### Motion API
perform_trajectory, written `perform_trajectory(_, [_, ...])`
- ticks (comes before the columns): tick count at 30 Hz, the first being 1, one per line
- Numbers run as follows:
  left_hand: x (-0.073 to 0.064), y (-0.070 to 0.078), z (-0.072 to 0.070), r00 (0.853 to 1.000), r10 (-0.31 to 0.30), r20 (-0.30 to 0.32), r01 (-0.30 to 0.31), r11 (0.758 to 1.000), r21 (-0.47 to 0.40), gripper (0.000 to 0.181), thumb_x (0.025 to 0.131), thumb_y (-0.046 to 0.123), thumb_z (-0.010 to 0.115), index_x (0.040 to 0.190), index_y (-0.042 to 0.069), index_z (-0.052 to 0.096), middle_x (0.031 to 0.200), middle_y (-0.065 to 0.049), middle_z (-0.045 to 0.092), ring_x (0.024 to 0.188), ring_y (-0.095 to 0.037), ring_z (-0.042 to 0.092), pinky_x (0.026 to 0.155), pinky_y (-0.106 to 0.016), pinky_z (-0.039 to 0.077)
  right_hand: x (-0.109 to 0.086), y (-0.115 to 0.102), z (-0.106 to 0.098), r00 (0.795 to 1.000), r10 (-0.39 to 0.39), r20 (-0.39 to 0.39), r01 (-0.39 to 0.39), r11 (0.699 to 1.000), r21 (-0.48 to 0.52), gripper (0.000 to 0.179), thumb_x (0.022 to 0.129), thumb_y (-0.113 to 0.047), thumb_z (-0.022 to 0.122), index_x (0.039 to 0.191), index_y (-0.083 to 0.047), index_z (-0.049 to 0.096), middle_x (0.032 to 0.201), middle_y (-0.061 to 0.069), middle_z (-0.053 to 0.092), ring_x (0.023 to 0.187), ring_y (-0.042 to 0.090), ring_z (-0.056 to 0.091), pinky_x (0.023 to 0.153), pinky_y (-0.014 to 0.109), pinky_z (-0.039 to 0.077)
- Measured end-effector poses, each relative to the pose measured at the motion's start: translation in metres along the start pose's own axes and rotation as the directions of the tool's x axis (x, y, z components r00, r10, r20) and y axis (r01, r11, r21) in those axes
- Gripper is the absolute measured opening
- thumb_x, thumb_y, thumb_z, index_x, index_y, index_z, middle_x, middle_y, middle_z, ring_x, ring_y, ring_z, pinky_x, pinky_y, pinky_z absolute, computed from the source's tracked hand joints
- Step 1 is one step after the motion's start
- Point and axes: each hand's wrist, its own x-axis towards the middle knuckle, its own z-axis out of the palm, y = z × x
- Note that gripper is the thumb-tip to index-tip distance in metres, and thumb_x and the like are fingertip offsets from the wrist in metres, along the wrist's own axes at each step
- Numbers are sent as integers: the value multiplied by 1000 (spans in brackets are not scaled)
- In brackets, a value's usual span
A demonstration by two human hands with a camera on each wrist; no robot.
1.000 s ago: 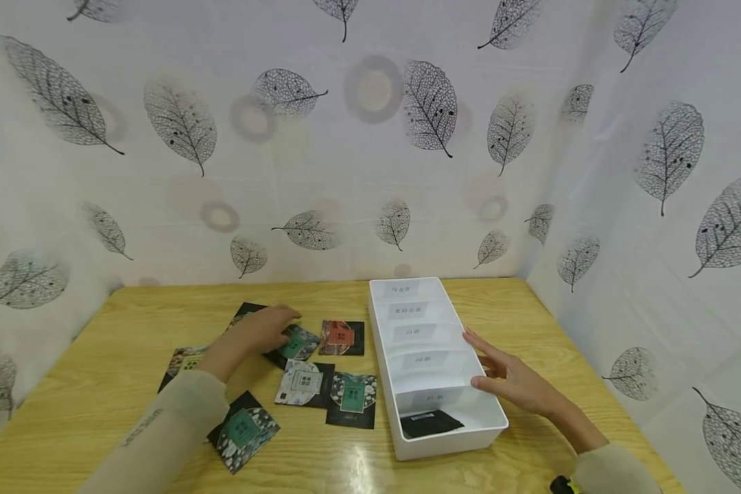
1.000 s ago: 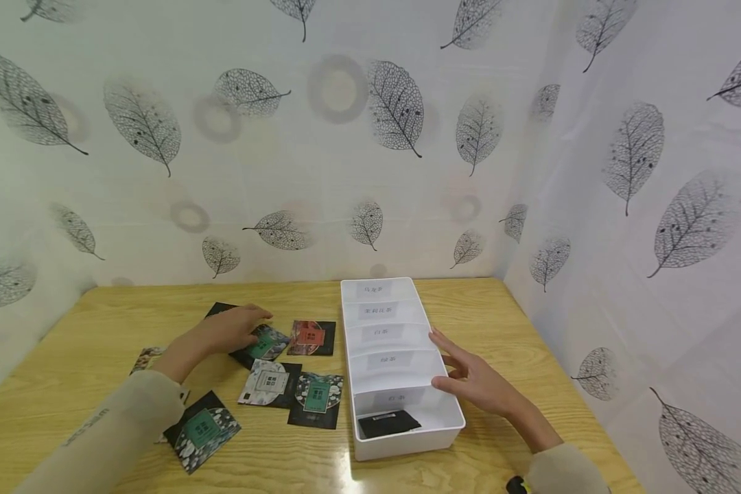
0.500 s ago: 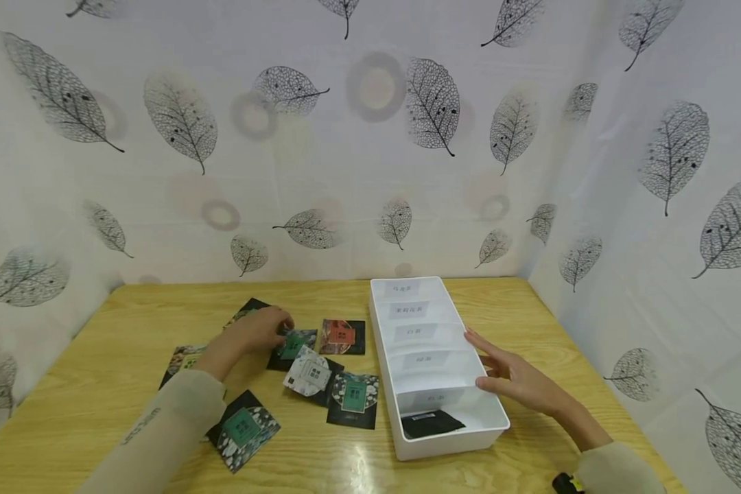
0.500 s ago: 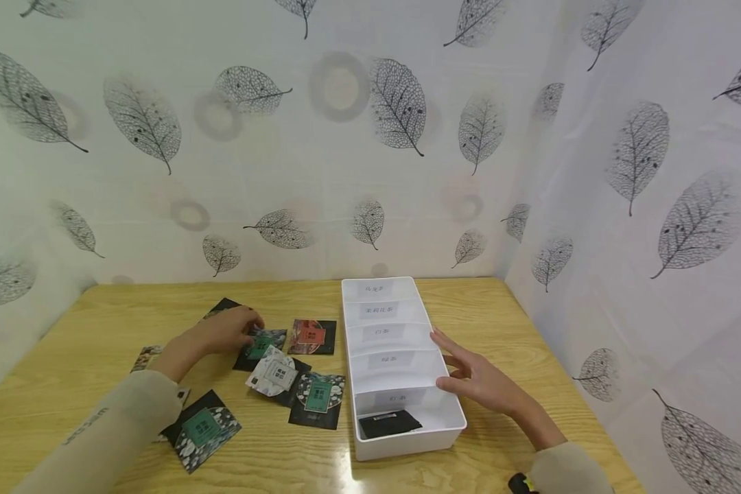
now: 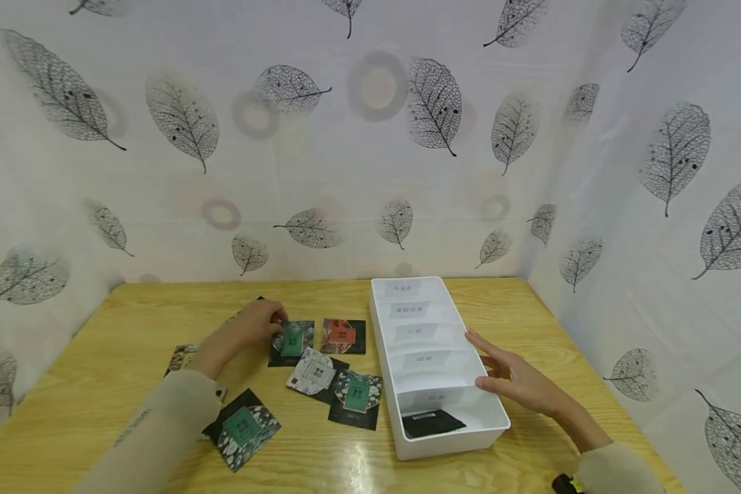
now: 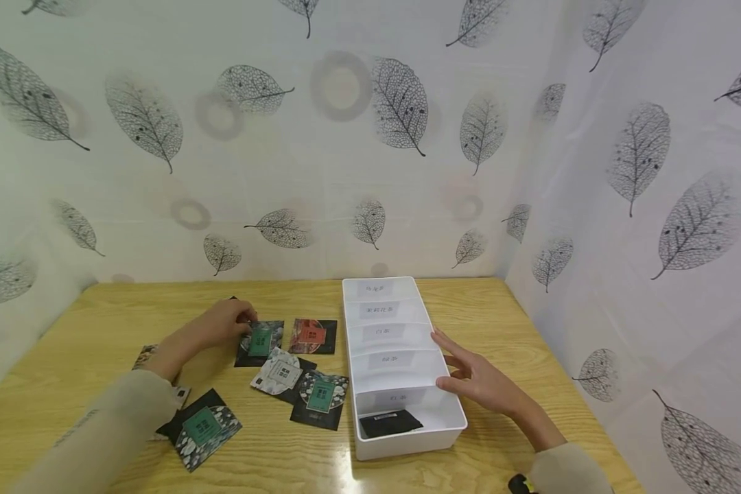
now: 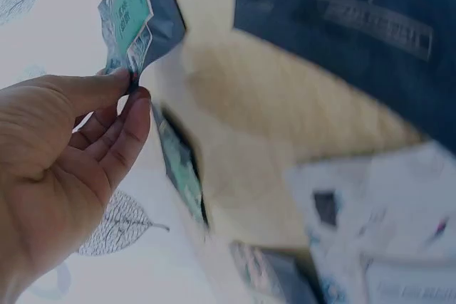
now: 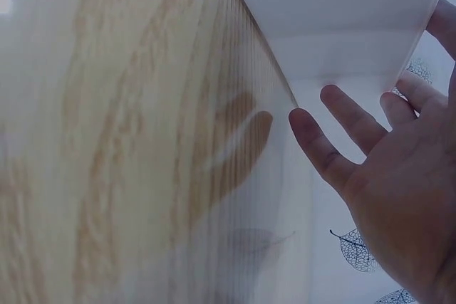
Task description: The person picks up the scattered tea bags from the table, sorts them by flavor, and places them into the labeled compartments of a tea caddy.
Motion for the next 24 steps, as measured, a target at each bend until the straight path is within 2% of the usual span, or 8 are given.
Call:
perform_trajectory(2, [-2, -2, -5, 999, 2, -36, -3, 1000, -30, 7, 95, -5, 67, 102, -5, 69, 94, -13, 68, 87, -29, 65, 79, -46, 56, 0, 0, 0, 1000, 1, -6, -1, 1000, -10, 75, 103, -7, 62, 165, -5, 20, 170, 23, 8, 138, 55, 38, 96, 27, 53])
perform_trajectory(6, [-7, -5, -16, 994, -67, -90, 59, 994, -96, 11, 98, 0, 65, 107, -5, 69, 101, -16, 70, 94, -33, 67, 82, -48, 57, 0, 1, 0, 1000, -1, -8, 1, 1000, -18, 74, 103, -6, 62, 165, -5, 20, 170, 22, 9, 138, 52, 40, 96, 28, 54])
perform_trajectory(9, [-13, -6, -24, 980, -141, -138, 123, 984, -127, 16, 102, 7, 64, 113, -2, 69, 108, -17, 71, 102, -36, 67, 87, -50, 56, 0, 0, 0, 1000, 5, -7, -5, 1000, -13, 75, 103, -7, 62, 165, -5, 20, 170, 22, 9, 138, 53, 39, 96, 27, 53])
perform_trajectory(13, [-21, -4, -32, 960, -197, -200, 159, 968, -193, 23, 104, 14, 63, 121, -2, 69, 115, -20, 71, 106, -37, 66, 86, -50, 56, -1, 0, -1, 1000, 21, -4, -21, 1000, -3, 75, 103, -8, 62, 165, -7, 20, 170, 21, 8, 139, 53, 39, 97, 27, 53])
perform_trajectory(17, [-27, 1, -38, 947, -240, -212, 177, 945, -276, 28, 105, 18, 63, 124, -3, 67, 109, -17, 71, 97, -33, 67, 74, -41, 55, -2, 1, -1, 999, 38, -4, -38, 999, 3, 76, 103, -8, 63, 166, -10, 20, 171, 18, 9, 141, 45, 41, 97, 28, 53])
perform_trajectory(19, [-28, 4, -40, 945, -253, -207, 183, 934, -306, 29, 105, 18, 62, 125, -3, 66, 105, -16, 71, 93, -33, 67, 71, -38, 54, -2, 1, -1, 1000, 31, 1, -31, 1000, 4, 76, 103, -7, 62, 166, -9, 19, 171, 19, 8, 140, 44, 42, 96, 29, 54])
perform_trajectory(24, [-29, 10, -42, 946, -250, -206, 163, 917, -365, 29, 105, 16, 63, 125, -5, 65, 108, -18, 71, 90, -29, 70, 78, -45, 59, -1, -2, 0, 1000, 28, 7, -28, 1000, 15, 76, 103, -7, 63, 166, -9, 19, 171, 20, 7, 140, 50, 41, 95, 30, 55])
